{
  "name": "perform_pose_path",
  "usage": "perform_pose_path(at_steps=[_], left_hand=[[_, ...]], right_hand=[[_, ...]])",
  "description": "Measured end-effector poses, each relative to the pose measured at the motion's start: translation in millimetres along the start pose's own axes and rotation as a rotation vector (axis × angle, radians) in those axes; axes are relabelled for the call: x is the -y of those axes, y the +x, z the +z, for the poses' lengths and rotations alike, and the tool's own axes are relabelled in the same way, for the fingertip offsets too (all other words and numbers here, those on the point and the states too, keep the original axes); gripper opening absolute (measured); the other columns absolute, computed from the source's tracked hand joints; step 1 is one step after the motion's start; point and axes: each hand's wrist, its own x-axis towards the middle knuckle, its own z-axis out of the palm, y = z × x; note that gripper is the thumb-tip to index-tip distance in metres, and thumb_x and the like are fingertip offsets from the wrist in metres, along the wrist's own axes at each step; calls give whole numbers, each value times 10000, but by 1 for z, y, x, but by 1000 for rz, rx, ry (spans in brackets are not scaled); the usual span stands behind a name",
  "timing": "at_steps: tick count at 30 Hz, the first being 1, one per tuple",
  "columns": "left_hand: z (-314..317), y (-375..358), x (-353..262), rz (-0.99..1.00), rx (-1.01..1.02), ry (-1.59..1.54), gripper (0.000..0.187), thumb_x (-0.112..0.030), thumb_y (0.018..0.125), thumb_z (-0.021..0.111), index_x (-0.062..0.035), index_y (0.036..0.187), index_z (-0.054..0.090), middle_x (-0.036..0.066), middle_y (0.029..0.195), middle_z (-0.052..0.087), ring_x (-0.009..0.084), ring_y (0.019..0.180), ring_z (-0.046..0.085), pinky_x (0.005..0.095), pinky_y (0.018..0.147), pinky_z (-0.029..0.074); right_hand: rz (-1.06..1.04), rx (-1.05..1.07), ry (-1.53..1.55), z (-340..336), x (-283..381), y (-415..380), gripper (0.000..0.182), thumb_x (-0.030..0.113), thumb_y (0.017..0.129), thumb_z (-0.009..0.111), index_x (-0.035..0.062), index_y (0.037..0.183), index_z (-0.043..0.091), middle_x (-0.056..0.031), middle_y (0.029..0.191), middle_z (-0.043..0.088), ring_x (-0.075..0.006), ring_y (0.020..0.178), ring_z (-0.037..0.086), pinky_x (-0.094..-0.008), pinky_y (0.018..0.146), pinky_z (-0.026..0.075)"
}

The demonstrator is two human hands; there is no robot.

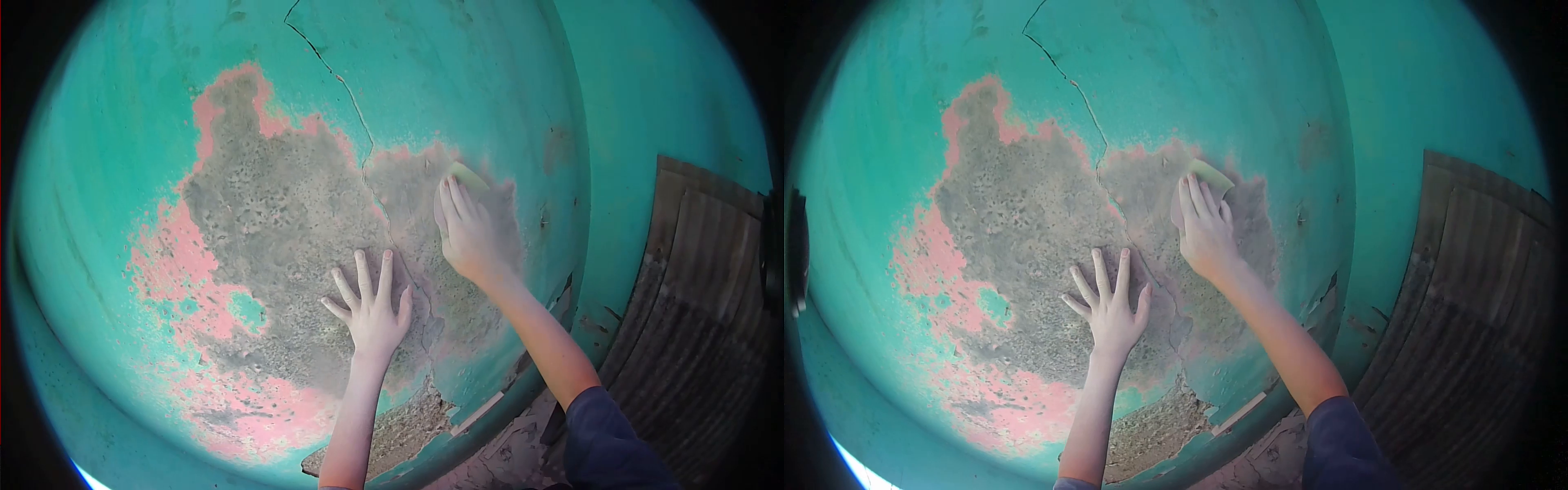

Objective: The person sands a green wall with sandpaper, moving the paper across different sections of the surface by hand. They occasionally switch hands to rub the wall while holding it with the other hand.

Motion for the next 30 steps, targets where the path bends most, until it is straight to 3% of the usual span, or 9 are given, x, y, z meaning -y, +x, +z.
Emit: perform_pose_path(at_steps=[4, 8, 11, 14, 17, 19, 25, 30], left_hand=[[11, 9, -26, 2, 45, -48, 720, -534, 933, 556, -320, 1569, 293, 152, 1658, 101, 557, 1469, -16, 823, 1027, 14], [26, 15, -45, -15, 69, -47, 738, -548, 927, 558, -325, 1573, 278, 161, 1656, 100, 565, 1465, -6, 826, 1023, 16], [38, 15, -51, -40, 60, -25, 758, -566, 918, 561, -330, 1576, 266, 167, 1655, 101, 574, 1460, 12, 829, 1021, 27], [44, 14, -50, -36, 75, 29, 769, -584, 912, 560, -333, 1576, 263, 174, 1651, 111, 579, 1456, 28, 831, 1020, 39], [48, 14, -52, -36, 41, 80, 786, -609, 901, 559, -333, 1576, 264, 173, 1649, 117, 574, 1458, 34, 831, 1021, 39], [47, 15, -53, -45, 57, 96, 798, -626, 894, 557, -332, 1576, 265, 171, 1649, 120, 568, 1460, 32, 830, 1022, 38], [49, 14, -55, -59, 61, 89, 816, -652, 882, 558, -325, 1574, 275, 171, 1648, 121, 557, 1465, 28, 824, 1030, 31], [48, 14, -57, -61, 61, 112, 827, -661, 879, 558, -320, 1576, 271, 171, 1650, 112, 557, 1466, 21, 821, 1033, 19]], right_hand=[[5, 142, -55, -16, -7, -14, 759, 68, 852, 584, 27, 1543, 273, -155, 1597, 304, -342, 1439, 351, -562, 1098, 307], [-6, 89, -108, -29, -32, 39, 771, 62, 843, 586, 40, 1548, 276, -149, 1599, 301, -337, 1443, 344, -575, 1107, 292], [-78, 62, -34, -22, -43, 22, 761, 79, 845, 589, 43, 1545, 290, -147, 1597, 304, -332, 1443, 344, -583, 1114, 282], [-106, 185, -159, -28, -37, -9, 733, 93, 852, 588, 34, 1529, 314, -145, 1589, 317, -330, 1436, 351, -578, 1117, 283], [-114, 173, -181, -32, -46, 18, 720, 89, 853, 580, 23, 1523, 324, -135, 1588, 326, -331, 1427, 364, -570, 1115, 288], [-113, 11, -145, -26, -56, 51, 720, 77, 852, 573, 32, 1527, 326, -122, 1591, 324, -331, 1426, 364, -572, 1122, 278], [-174, 143, -196, -28, -50, -6, 698, 85, 853, 576, 32, 1512, 352, -122, 1583, 337, -325, 1424, 364, -570, 1127, 274], [-155, 46, -181, -31, -54, 48, 672, 75, 857, 558, 38, 1503, 376, -117, 1578, 348, -316, 1419, 372, -571, 1117, 282]])
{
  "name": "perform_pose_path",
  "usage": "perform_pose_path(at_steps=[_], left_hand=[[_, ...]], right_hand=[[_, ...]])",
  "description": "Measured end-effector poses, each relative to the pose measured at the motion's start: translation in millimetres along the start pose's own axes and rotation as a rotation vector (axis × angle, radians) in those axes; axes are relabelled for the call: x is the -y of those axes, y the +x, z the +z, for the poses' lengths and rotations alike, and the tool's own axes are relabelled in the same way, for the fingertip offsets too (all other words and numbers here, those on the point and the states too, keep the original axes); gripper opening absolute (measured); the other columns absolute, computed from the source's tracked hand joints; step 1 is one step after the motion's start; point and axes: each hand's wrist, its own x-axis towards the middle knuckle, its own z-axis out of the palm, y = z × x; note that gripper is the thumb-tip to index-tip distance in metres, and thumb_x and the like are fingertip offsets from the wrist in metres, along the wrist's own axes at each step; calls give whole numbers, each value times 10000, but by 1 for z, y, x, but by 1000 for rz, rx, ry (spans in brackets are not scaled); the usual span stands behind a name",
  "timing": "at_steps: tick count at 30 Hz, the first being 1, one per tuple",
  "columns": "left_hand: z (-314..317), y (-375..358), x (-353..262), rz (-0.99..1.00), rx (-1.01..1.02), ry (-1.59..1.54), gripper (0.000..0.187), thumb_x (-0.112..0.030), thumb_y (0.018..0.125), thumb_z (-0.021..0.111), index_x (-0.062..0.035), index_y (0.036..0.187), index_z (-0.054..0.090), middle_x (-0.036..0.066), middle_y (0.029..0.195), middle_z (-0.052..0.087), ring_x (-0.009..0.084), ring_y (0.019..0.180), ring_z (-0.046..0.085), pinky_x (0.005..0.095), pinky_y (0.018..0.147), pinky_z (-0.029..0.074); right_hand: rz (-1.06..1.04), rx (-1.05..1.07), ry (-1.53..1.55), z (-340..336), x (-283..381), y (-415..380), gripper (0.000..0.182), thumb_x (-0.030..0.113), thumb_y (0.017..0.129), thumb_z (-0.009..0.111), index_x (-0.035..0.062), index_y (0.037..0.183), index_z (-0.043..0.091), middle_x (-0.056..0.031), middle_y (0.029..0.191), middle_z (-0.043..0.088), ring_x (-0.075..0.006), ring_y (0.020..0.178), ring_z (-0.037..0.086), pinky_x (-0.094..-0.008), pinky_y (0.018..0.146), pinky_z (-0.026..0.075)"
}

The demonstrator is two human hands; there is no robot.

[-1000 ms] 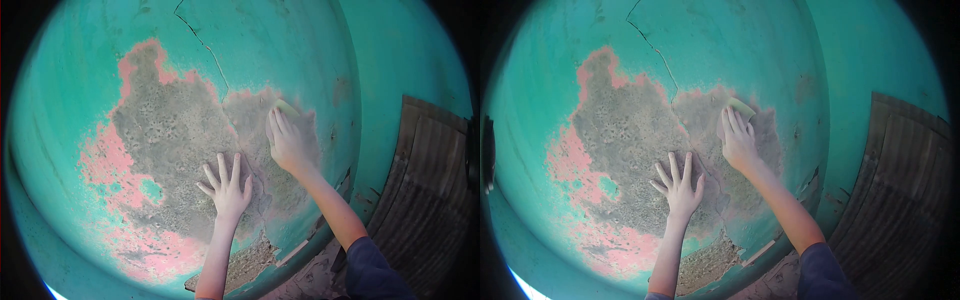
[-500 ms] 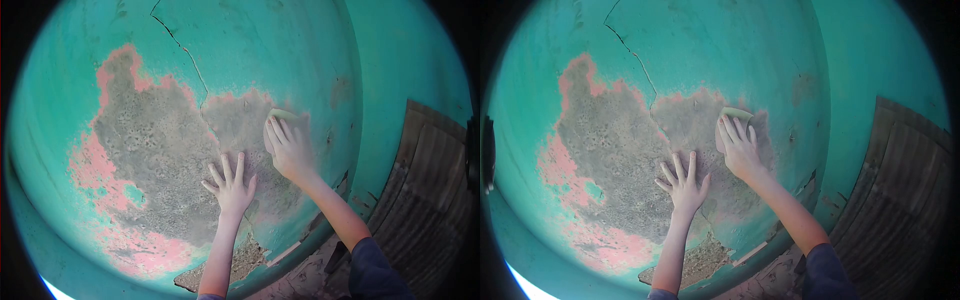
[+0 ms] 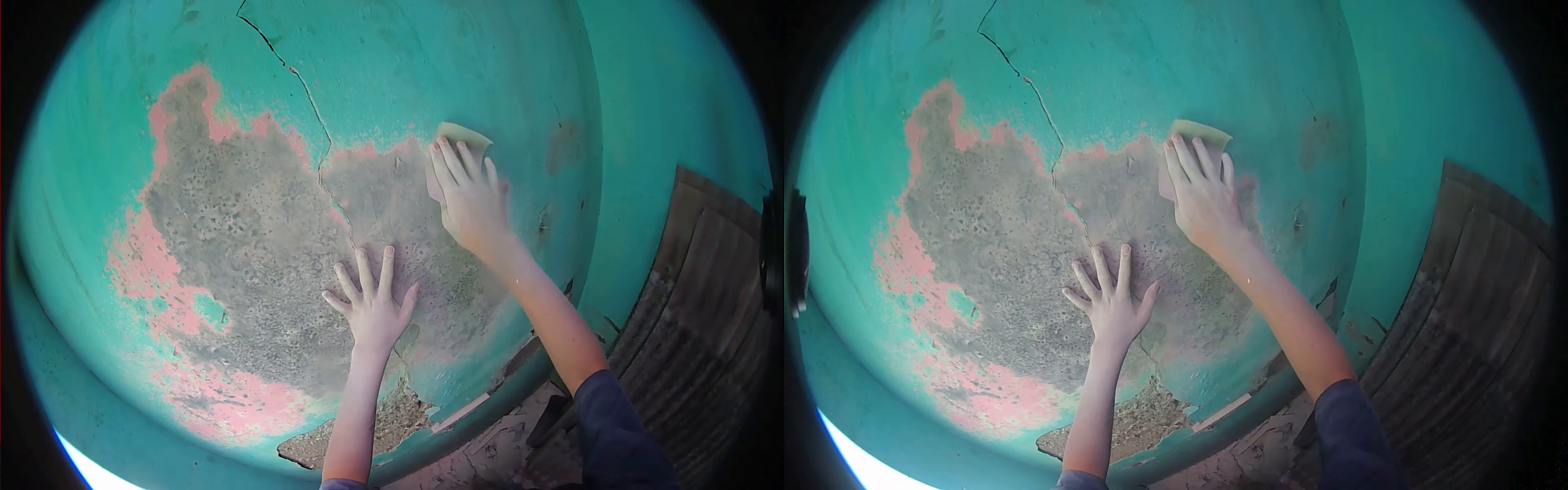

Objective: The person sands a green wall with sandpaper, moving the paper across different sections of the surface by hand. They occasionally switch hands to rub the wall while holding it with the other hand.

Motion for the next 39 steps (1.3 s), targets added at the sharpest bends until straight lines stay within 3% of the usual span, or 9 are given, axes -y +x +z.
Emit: perform_pose_path(at_steps=[2, 7, 13, 16, 22, 26, 28, 39], left_hand=[[0, 1, 1, -2, -1, 9, 831, -662, 878, 558, -319, 1577, 268, 172, 1651, 108, 558, 1467, 17, 821, 1033, 17], [-4, 0, -1, -11, 48, 0, 847, -668, 875, 559, -309, 1580, 256, 186, 1650, 93, 569, 1463, 1, 823, 1029, 16], [-3, 1, -1, -1, 25, 19, 849, -669, 879, 554, -306, 1582, 246, 200, 1647, 86, 578, 1457, -4, 823, 1028, 9], [-7, 1, -3, -24, 81, -7, 850, -669, 882, 550, -308, 1584, 237, 201, 1647, 85, 577, 1458, -7, 824, 1028, 6], [-5, 1, -2, -13, 55, 10, 847, -671, 886, 539, -308, 1586, 230, 197, 1648, 84, 572, 1460, -12, 826, 1027, 7], [-5, 0, -1, -18, 61, 2, 851, -672, 883, 541, -308, 1586, 230, 193, 1649, 85, 571, 1461, -8, 826, 1027, 13], [-4, 0, -1, -10, 55, -3, 851, -673, 880, 546, -314, 1585, 232, 189, 1649, 94, 572, 1460, 3, 826, 1026, 18], [-6, -1, 0, 3, 51, -29, 847, -665, 872, 562, -333, 1581, 239, 172, 1652, 108, 562, 1465, 32, 824, 1030, 35]], right_hand=[[1, -65, 25, 5, -2, 6, 668, 70, 856, 554, 42, 1502, 383, -114, 1575, 353, -314, 1418, 373, -570, 1117, 281], [-34, 32, 49, 9, 4, -42, 648, 59, 851, 548, 37, 1483, 408, -106, 1552, 388, -307, 1411, 379, -553, 1123, 279], [-19, -85, 49, 4, -5, 4, 659, 49, 842, 547, 30, 1485, 405, -99, 1553, 387, -303, 1406, 384, -553, 1121, 277], [-49, -12, 27, 6, 1, -28, 659, 52, 841, 549, 25, 1484, 407, -100, 1547, 395, -298, 1404, 385, -556, 1123, 276], [-46, -61, -23, 0, -5, 7, 675, 65, 843, 559, 33, 1497, 395, -94, 1557, 383, -300, 1409, 377, -557, 1133, 263], [-33, -39, 5, 3, 1, -23, 674, 63, 842, 564, 35, 1494, 398, -92, 1560, 379, -304, 1409, 379, -561, 1133, 260], [-55, 46, -14, 0, 3, -30, 680, 62, 841, 568, 37, 1498, 393, -90, 1563, 375, -303, 1406, 383, -565, 1131, 265], [-45, -21, -51, -1, -2, -8, 688, 75, 839, 574, 35, 1499, 384, -91, 1567, 370, -305, 1403, 388, -554, 1110, 295]])
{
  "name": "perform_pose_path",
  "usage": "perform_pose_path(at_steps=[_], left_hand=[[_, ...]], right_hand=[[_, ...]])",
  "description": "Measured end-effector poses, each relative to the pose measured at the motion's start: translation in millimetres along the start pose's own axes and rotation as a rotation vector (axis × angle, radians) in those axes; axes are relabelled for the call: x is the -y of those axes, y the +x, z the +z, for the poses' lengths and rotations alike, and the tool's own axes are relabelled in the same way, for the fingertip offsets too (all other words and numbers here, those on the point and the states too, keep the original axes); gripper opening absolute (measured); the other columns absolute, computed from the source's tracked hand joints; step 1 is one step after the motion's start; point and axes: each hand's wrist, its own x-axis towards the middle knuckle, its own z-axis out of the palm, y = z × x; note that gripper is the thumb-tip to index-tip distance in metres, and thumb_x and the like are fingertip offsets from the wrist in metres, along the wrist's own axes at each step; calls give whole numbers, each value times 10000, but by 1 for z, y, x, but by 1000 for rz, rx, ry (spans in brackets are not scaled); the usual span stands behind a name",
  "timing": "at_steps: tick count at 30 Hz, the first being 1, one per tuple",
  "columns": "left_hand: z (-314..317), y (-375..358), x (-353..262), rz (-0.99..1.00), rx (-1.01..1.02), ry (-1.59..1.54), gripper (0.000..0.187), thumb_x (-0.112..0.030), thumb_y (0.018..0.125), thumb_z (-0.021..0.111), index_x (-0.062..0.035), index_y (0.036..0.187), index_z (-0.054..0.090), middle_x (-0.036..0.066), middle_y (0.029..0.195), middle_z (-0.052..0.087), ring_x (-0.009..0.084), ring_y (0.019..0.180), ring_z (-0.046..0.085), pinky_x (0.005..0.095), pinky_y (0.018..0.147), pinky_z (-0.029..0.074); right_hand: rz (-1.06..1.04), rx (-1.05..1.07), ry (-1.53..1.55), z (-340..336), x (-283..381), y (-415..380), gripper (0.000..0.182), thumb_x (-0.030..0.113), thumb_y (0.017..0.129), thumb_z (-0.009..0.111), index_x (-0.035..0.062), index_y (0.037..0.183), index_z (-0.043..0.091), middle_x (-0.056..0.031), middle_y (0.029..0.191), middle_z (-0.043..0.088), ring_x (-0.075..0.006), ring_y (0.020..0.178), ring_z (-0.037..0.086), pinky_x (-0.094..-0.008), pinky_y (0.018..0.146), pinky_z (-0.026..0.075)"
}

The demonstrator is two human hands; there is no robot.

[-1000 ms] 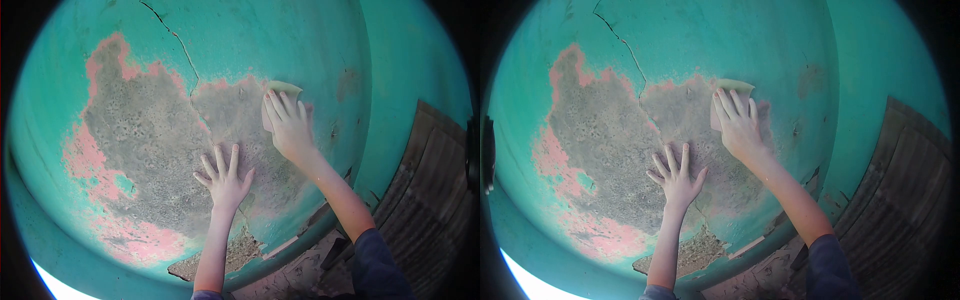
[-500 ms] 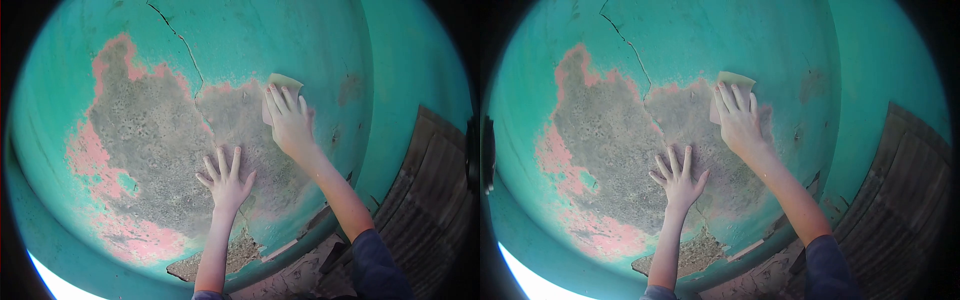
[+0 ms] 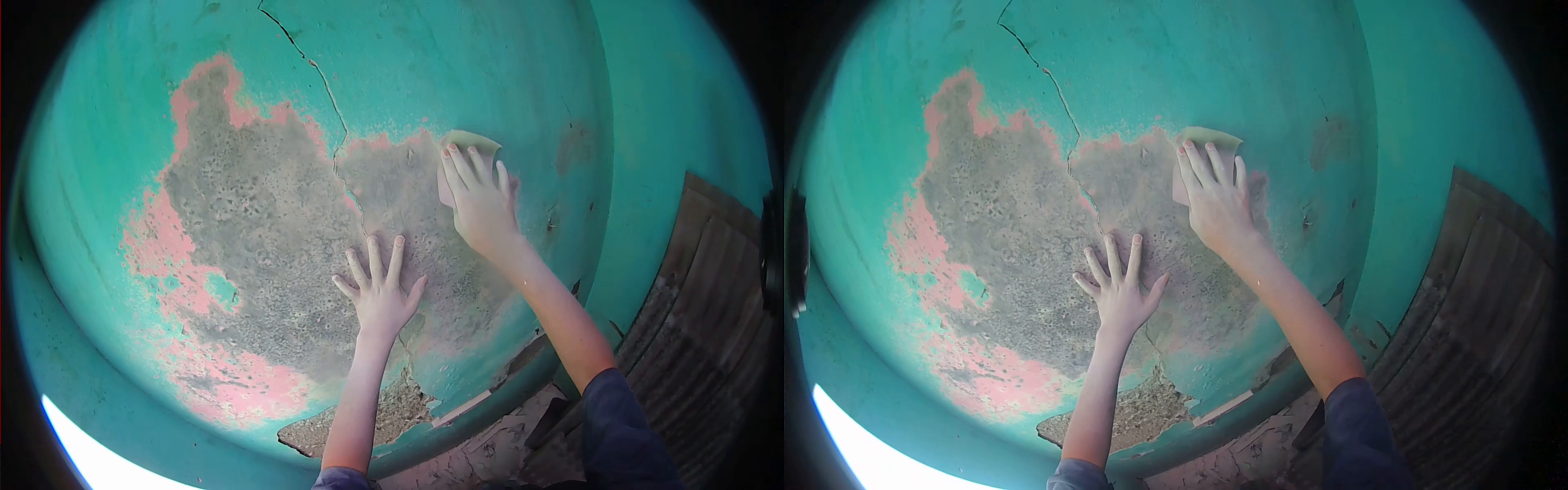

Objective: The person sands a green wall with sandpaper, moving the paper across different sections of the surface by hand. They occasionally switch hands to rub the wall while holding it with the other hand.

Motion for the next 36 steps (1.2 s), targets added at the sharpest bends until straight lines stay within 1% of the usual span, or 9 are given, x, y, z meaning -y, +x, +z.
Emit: perform_pose_path(at_steps=[1, 5, 7, 14, 19, 23, 28, 34, 36], left_hand=[[0, -1, 0, 2, -9, 4, 845, -664, 872, 563, -335, 1580, 239, 168, 1653, 107, 559, 1466, 35, 825, 1029, 40], [-1, 0, 1, -2, -5, -6, 847, -662, 871, 565, -337, 1580, 237, 165, 1654, 104, 557, 1467, 38, 827, 1029, 50], [-1, 0, 1, -4, 9, -14, 849, -661, 869, 567, -338, 1581, 235, 163, 1655, 103, 557, 1468, 37, 827, 1030, 50], [-2, -2, 2, 8, -3, -7, 851, -656, 863, 576, -341, 1579, 241, 160, 1653, 119, 550, 1470, 51, 818, 1041, 60], [0, -5, 5, 31, -7, -26, 837, -644, 861, 586, -355, 1572, 254, 154, 1648, 145, 539, 1472, 80, 810, 1052, 71], [-2, -4, 6, 25, 16, -44, 833, -638, 859, 592, -357, 1570, 259, 154, 1648, 147, 541, 1470, 86, 810, 1054, 71], [1, -8, 8, 48, -13, -38, 826, -631, 858, 599, -363, 1566, 267, 152, 1646, 156, 526, 1475, 94, 804, 1060, 79], [1, -9, 9, 54, -8, -49, 817, -621, 860, 605, -366, 1563, 275, 147, 1646, 158, 521, 1475, 105, 796, 1068, 86], [0, -10, 9, 53, -1, -74, 811, -611, 861, 611, -368, 1561, 281, 147, 1646, 159, 520, 1475, 106, 795, 1068, 87]], right_hand=[[-2, -18, -76, -2, -2, 8, 722, 98, 832, 595, 37, 1512, 360, -91, 1575, 355, -300, 1406, 387, -535, 1097, 321], [25, -11, -53, 3, 5, 1, 720, 104, 835, 593, 40, 1513, 360, -88, 1573, 358, -298, 1407, 385, -534, 1095, 322], [18, 53, 98, 1, 14, -23, 640, 59, 854, 546, 31, 1479, 417, -96, 1560, 383, -305, 1412, 376, -576, 1128, 259], [38, -29, 50, -1, 8, 7, 646, 74, 866, 551, 29, 1491, 396, -90, 1567, 368, -307, 1419, 364, -578, 1125, 263], [-2, 74, 65, -5, 18, -18, 659, 77, 866, 552, 26, 1500, 380, -96, 1574, 355, -305, 1425, 358, -581, 1125, 262], [39, 26, 10, -6, 15, 8, 676, 77, 868, 550, 34, 1514, 357, -95, 1578, 345, -303, 1431, 348, -587, 1130, 261], [42, 131, 83, 0, 28, -30, 686, 77, 871, 546, 32, 1522, 335, -101, 1590, 326, -313, 1435, 342, -583, 1132, 266], [71, -4, 95, -1, 17, 8, 681, 69, 862, 555, 32, 1513, 360, -112, 1581, 346, -315, 1411, 385, -565, 1113, 284], [50, 45, 78, -4, 28, -18, 675, 72, 858, 560, 25, 1505, 370, -115, 1575, 356, -313, 1407, 390, -558, 1110, 287]])
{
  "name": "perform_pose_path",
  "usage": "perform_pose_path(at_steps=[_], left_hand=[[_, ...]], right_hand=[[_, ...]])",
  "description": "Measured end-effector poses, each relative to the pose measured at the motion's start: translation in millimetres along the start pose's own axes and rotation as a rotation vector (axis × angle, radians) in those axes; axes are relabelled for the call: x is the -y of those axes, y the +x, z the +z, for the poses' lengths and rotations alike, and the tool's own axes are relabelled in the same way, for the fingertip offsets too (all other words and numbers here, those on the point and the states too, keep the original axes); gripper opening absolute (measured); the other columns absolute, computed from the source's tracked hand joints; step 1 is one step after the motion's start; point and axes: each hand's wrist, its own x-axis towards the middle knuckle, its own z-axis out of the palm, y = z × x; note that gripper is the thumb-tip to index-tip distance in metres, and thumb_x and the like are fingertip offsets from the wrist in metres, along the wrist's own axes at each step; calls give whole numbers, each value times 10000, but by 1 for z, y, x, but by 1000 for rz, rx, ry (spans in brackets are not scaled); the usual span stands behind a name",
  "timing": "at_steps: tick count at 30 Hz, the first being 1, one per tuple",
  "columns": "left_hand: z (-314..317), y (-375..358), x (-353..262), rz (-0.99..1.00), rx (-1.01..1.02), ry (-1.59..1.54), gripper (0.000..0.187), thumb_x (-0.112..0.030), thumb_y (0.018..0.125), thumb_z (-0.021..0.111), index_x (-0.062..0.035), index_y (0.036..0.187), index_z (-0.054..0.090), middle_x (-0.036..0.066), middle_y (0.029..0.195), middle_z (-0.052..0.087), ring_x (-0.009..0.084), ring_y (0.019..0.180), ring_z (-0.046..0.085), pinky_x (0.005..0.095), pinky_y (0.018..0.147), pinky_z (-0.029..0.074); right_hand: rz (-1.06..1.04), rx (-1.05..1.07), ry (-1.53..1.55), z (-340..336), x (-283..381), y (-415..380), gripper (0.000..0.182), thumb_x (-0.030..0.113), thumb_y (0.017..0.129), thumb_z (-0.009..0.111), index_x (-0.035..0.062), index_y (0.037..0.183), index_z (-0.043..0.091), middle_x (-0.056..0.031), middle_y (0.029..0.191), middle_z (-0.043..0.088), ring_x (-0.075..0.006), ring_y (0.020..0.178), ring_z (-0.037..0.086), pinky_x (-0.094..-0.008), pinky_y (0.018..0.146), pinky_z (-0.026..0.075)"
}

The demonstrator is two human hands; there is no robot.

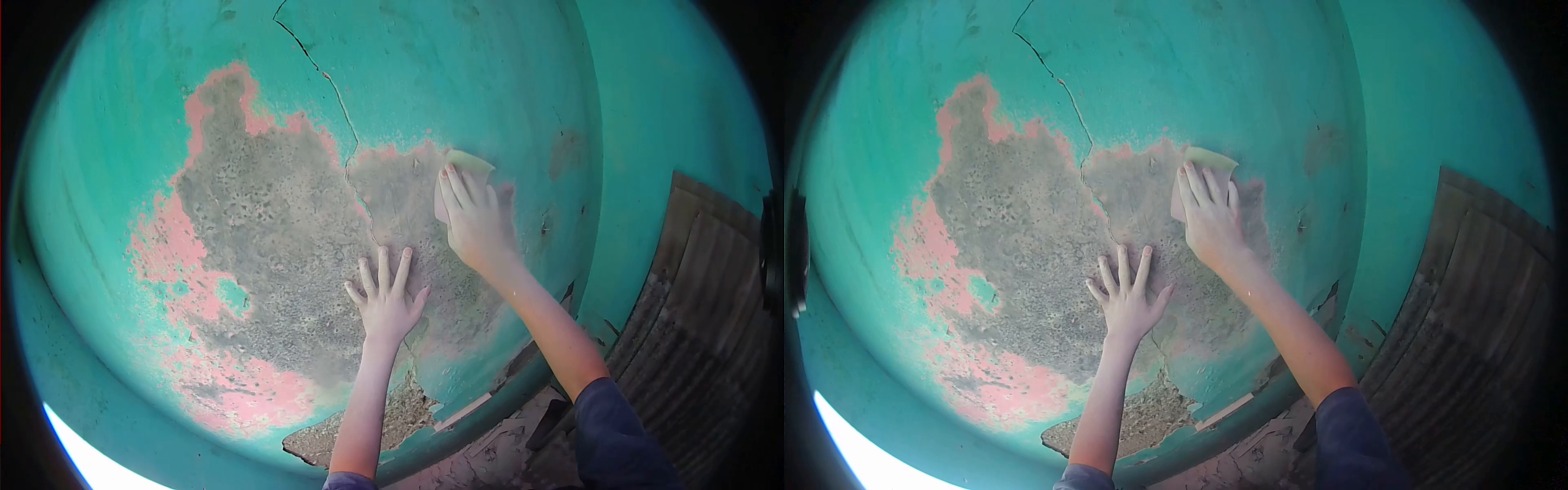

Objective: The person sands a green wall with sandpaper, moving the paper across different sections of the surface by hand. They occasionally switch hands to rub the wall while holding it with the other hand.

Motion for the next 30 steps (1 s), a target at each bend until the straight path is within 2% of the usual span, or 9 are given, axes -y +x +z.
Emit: perform_pose_path(at_steps=[4, 5, 7, 10, 13, 19, 25, 28, 30], left_hand=[[-12, 1, 0, -3, 12, -48, 790, -573, 873, 619, -349, 1559, 298, 146, 1644, 167, 519, 1475, 106, 789, 1071, 84], [-16, 3, 1, -2, 10, -44, 790, -573, 873, 619, -349, 1559, 298, 146, 1644, 167, 519, 1475, 106, 789, 1071, 84], [-21, 8, 4, 9, -56, -29, 781, -557, 887, 608, -320, 1564, 299, 140, 1646, 170, 518, 1478, 93, 782, 1077, 74], [-27, 16, 4, -34, -101, -16, 783, -558, 896, 594, -302, 1570, 289, 132, 1649, 166, 516, 1483, 76, 775, 1083, 57], [-22, 15, 6, -39, -54, -4, 791, -583, 895, 579, -308, 1574, 279, 133, 1650, 162, 511, 1487, 62, 778, 1080, 48], [-16, 16, 6, -35, -49, 61, 818, -624, 886, 563, -314, 1580, 260, 140, 1653, 148, 508, 1490, 38, 792, 1067, 43], [-17, 15, 5, -39, -39, 73, 828, -638, 883, 560, -316, 1581, 252, 139, 1655, 134, 513, 1488, 32, 792, 1069, 39], [-18, 16, 4, -42, -39, 79, 833, -641, 882, 559, -316, 1582, 246, 140, 1655, 131, 512, 1488, 31, 793, 1068, 39], [-18, 16, 5, -44, -36, 80, 835, -642, 881, 561, -316, 1583, 246, 140, 1655, 132, 512, 1488, 30, 793, 1069, 39]], right_hand=[[-29, 71, -4, 0, -1, -13, 675, 81, 850, 570, 10, 1493, 379, -123, 1568, 366, -304, 1404, 397, -542, 1112, 287], [-28, 67, -2, 2, -6, -2, 675, 81, 850, 570, 10, 1493, 379, -123, 1568, 366, -304, 1404, 397, -542, 1112, 287], [2, -70, -38, 1, -16, 31, 674, 81, 851, 565, 11, 1495, 380, -120, 1571, 362, -296, 1402, 402, -542, 1109, 289], [19, -38, 46, 0, -9, 26, 671, 78, 857, 553, 14, 1500, 371, -121, 1571, 362, -292, 1399, 407, -547, 1104, 297], [-42, 14, -9, 3, 5, -9, 662, 80, 863, 546, 10, 1497, 371, -127, 1565, 368, -294, 1396, 410, -540, 1106, 296], [6, -113, 47, 1, -6, 48, 656, 73, 862, 545, 15, 1495, 383, -124, 1567, 369, -285, 1400, 409, -531, 1120, 281], [-25, -1, 27, 6, -1, 0, 650, 76, 870, 541, 20, 1497, 379, -122, 1558, 384, -284, 1411, 398, -538, 1123, 281], [-5, -110, -5, 0, -12, 43, 656, 77, 869, 544, 26, 1501, 377, -120, 1558, 384, -289, 1412, 396, -550, 1125, 278], [6, -99, 16, 1, -11, 40, 656, 76, 868, 546, 24, 1500, 378, -119, 1557, 385, -290, 1412, 397, -552, 1124, 279]])
